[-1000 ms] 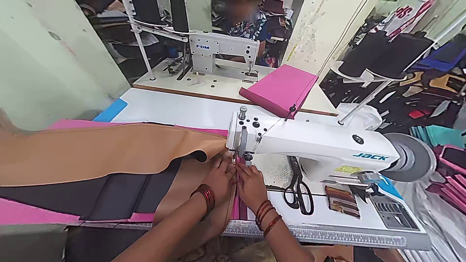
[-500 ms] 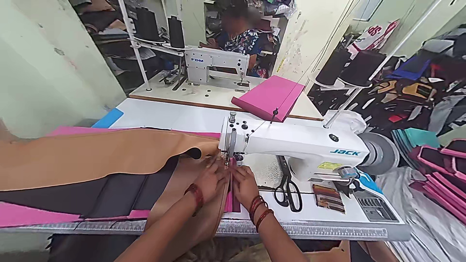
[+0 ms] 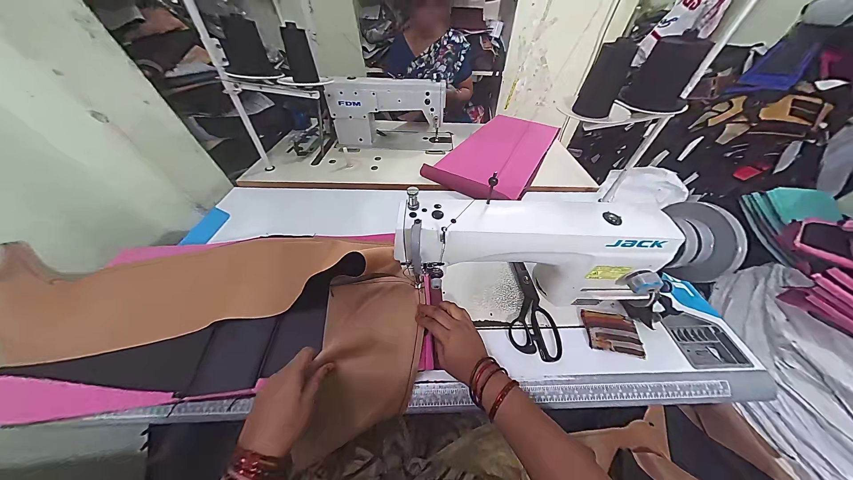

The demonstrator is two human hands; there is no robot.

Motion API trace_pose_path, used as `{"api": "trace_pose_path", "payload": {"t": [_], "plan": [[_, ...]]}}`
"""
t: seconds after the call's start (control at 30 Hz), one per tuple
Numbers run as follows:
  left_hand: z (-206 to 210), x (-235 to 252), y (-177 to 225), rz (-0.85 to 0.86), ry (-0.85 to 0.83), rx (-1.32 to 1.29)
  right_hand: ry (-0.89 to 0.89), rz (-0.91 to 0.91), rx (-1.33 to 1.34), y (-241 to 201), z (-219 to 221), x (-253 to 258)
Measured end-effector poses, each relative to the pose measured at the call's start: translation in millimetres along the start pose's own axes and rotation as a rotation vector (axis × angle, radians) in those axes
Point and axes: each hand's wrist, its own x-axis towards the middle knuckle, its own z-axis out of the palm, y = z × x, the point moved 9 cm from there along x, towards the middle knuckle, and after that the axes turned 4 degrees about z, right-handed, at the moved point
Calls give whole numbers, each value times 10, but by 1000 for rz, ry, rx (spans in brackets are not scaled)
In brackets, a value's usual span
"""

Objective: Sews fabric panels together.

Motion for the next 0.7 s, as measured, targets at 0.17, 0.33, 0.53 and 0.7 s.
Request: {"api": "trace_pose_path", "payload": {"t": [0.17, 0.33, 0.53, 0.7], "plan": [[-150, 259, 186, -100, 2, -763, -92, 62, 176, 98, -2, 51], [-108, 340, 260, -208, -34, -1088, -44, 4, 142, 62, -23, 134], [74, 124, -45, -233, -51, -1053, 68, -87, 82, 47, -75, 222], [325, -309, -501, -228, -535, -677, 36, -167, 4, 52, -76, 127]]}}
